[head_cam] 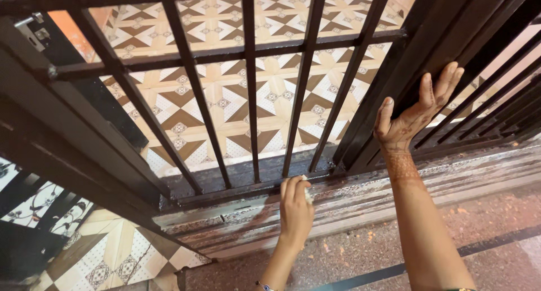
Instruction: The person wipes the horizontal and vertical bars of a dark metal gate using a light-colored cloth, covering different sections of the frame.
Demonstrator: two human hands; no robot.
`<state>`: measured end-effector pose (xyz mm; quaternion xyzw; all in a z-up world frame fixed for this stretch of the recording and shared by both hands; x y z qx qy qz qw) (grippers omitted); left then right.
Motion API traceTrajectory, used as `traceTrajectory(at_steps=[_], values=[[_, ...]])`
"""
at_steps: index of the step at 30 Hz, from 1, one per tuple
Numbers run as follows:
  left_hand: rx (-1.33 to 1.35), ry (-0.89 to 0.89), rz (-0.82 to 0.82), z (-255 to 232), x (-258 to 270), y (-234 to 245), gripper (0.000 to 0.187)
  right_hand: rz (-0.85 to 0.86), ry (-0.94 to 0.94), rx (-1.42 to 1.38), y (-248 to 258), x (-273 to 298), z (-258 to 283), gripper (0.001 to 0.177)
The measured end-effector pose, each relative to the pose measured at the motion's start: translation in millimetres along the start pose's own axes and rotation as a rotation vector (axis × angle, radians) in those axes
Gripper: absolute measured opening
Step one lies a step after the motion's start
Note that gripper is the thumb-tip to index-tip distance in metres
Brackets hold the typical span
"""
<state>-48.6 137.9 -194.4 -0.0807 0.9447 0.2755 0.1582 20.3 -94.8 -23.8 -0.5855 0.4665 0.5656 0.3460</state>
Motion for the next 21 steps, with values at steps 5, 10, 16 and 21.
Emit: traceTrajectory(at_steps=[5, 10, 16, 21], values=[[-0.218, -0.074, -0.151, -2, -10, 3, 0.031, -0.009, 0.011, 0.0, 2, -1, 3, 0.059], [-0.297, -0.085, 0.018, -16, -23, -30, 0.044, 0.001, 0.014, 0.002, 2, 0, 1, 0.059], [-0.291, -0.172, 0.236, -43, -23, -57, 0.058, 0.0, 0.02, 0.006, 2, 0, 1, 0.059], [-0.284, -0.249, 0.052, -35, -22, -49, 0.072, 0.013, 0.006, 0.004, 2, -1, 2, 0.059]])
Point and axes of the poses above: each hand's wrist, its own x-axis away from the middle knuckle, its own y-axis out of the back of the hand, z = x × y, the point moved 4 cm from there along -x, towards the middle knuckle, and after that the axes turned 14 degrees about y, right-handed, at the moved point
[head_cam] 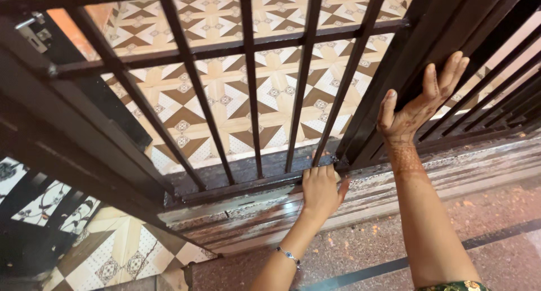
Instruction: The person wipes the horizontal and vertical bars of a dark metal gate using a light-colored cloth, covering different sections of the frame.
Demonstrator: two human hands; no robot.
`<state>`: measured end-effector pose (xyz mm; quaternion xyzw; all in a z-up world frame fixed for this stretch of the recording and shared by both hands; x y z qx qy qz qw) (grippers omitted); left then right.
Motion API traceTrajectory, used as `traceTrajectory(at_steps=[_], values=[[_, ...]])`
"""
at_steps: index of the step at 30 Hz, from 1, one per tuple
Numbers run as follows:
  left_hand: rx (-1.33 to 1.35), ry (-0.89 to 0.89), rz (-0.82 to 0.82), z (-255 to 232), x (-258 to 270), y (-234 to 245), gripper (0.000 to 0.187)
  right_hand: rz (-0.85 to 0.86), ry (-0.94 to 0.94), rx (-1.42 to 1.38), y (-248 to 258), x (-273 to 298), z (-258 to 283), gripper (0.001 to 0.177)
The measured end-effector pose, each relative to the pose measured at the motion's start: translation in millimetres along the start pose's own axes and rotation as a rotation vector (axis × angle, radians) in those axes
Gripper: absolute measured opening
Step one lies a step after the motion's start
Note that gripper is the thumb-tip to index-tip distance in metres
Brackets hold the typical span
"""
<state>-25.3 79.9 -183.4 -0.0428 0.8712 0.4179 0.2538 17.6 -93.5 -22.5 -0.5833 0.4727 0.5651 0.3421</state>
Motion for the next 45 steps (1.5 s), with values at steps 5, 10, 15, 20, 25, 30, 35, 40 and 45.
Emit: traceTrajectory(at_steps=[5, 10, 15, 20, 25, 30, 35, 40, 45], values=[[-0.002, 0.073, -0.115, 31, 3, 9, 0.05, 0.015, 0.009, -0.006, -1, 1, -2, 0.061], [-0.189, 0.167, -0.171, 79, 6, 40, 0.04, 0.044, 0.009, -0.005, -2, 6, -8, 0.061], [-0.238, 0.374, -0.172, 122, 12, 86, 0.046, 0.007, -0.062, -0.013, -6, 11, -7, 0.064], [-0.216, 0.395, -0.237, 121, 18, 76, 0.05, -0.177, -0.259, 0.008, -31, 38, 25, 0.063], [-0.181, 0.257, -0.247, 90, 10, 15, 0.037, -0.025, -0.322, 0.152, -27, 44, 29, 0.063], [-0.047, 0.12, -0.129, 42, -10, -27, 0.053, 0.022, -0.288, 0.192, -25, 46, 31, 0.064], [-0.059, -0.121, -0.17, 28, -13, -21, 0.051, 0.037, -0.233, 0.224, -23, 41, 32, 0.062], [-0.102, -0.146, 0.123, 38, -7, -13, 0.028, 0.07, -0.243, 0.241, -21, 40, 37, 0.063], [0.005, -0.083, -0.054, 51, -1, 10, 0.024, 0.076, -0.275, 0.248, -23, 40, 34, 0.067]])
Point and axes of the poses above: each hand's wrist, its own x-axis away from the middle knuckle, its own y-axis out of the back of the hand, z = x × y, the point moved 4 cm from there along -x, towards the middle knuckle, and after that the axes turned 14 degrees about y, right-handed, at the moved point
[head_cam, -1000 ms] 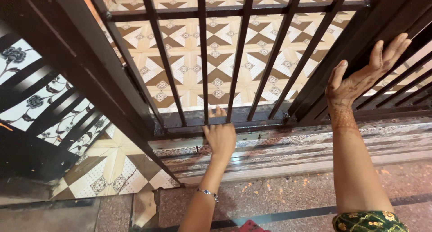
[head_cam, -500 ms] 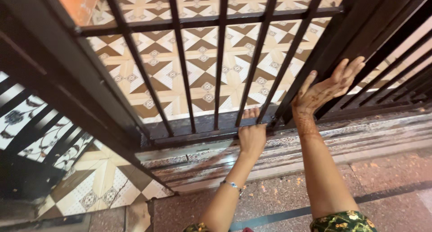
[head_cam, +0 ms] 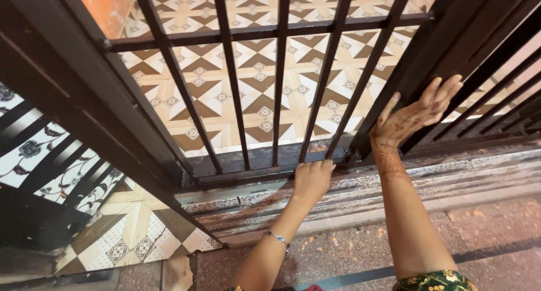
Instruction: The person wipes the horizontal and vertical bars of a dark metal gate using a light-colored cloth, covering different sections of the frame.
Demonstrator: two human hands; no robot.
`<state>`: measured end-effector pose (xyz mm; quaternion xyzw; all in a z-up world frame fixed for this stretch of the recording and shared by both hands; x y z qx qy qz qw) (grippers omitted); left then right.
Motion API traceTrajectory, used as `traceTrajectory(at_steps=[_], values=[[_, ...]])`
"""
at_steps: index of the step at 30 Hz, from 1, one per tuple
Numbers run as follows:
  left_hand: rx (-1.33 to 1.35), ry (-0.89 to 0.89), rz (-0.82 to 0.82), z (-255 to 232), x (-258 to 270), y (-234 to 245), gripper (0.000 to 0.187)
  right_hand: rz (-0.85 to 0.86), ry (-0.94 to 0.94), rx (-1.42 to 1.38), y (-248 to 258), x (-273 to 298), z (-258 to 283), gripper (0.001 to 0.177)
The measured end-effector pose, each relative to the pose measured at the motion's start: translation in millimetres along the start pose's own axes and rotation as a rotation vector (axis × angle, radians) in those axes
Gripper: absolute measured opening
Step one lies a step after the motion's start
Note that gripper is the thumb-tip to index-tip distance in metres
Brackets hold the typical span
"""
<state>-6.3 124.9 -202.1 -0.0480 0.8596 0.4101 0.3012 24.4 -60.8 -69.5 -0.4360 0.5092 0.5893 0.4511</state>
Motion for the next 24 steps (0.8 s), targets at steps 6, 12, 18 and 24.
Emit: traceTrajectory(at_steps=[6, 12, 18, 24], values=[[-0.073, 0.141, -0.064, 39, 12, 39, 0.037, -0.019, -0.03, 0.009, -12, 9, -15, 0.07], [-0.116, 0.195, -0.164, 81, 32, 83, 0.035, -0.042, -0.018, -0.056, -13, 15, -17, 0.077], [-0.08, 0.223, -0.2, 89, 46, 96, 0.037, -0.079, -0.018, 0.09, -72, 50, -82, 0.093], [-0.042, 0.229, -0.257, 84, 45, 97, 0.049, -0.03, -0.027, 0.101, -100, 89, -117, 0.096]])
Point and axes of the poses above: each hand's wrist, its own x-axis away from the middle knuckle, its own y-axis out of the back of the hand, z = x × y, the point moved 4 cm from there along -x, towards the middle knuckle, and after that the axes turned 14 degrees about y, right-handed, at the moved point
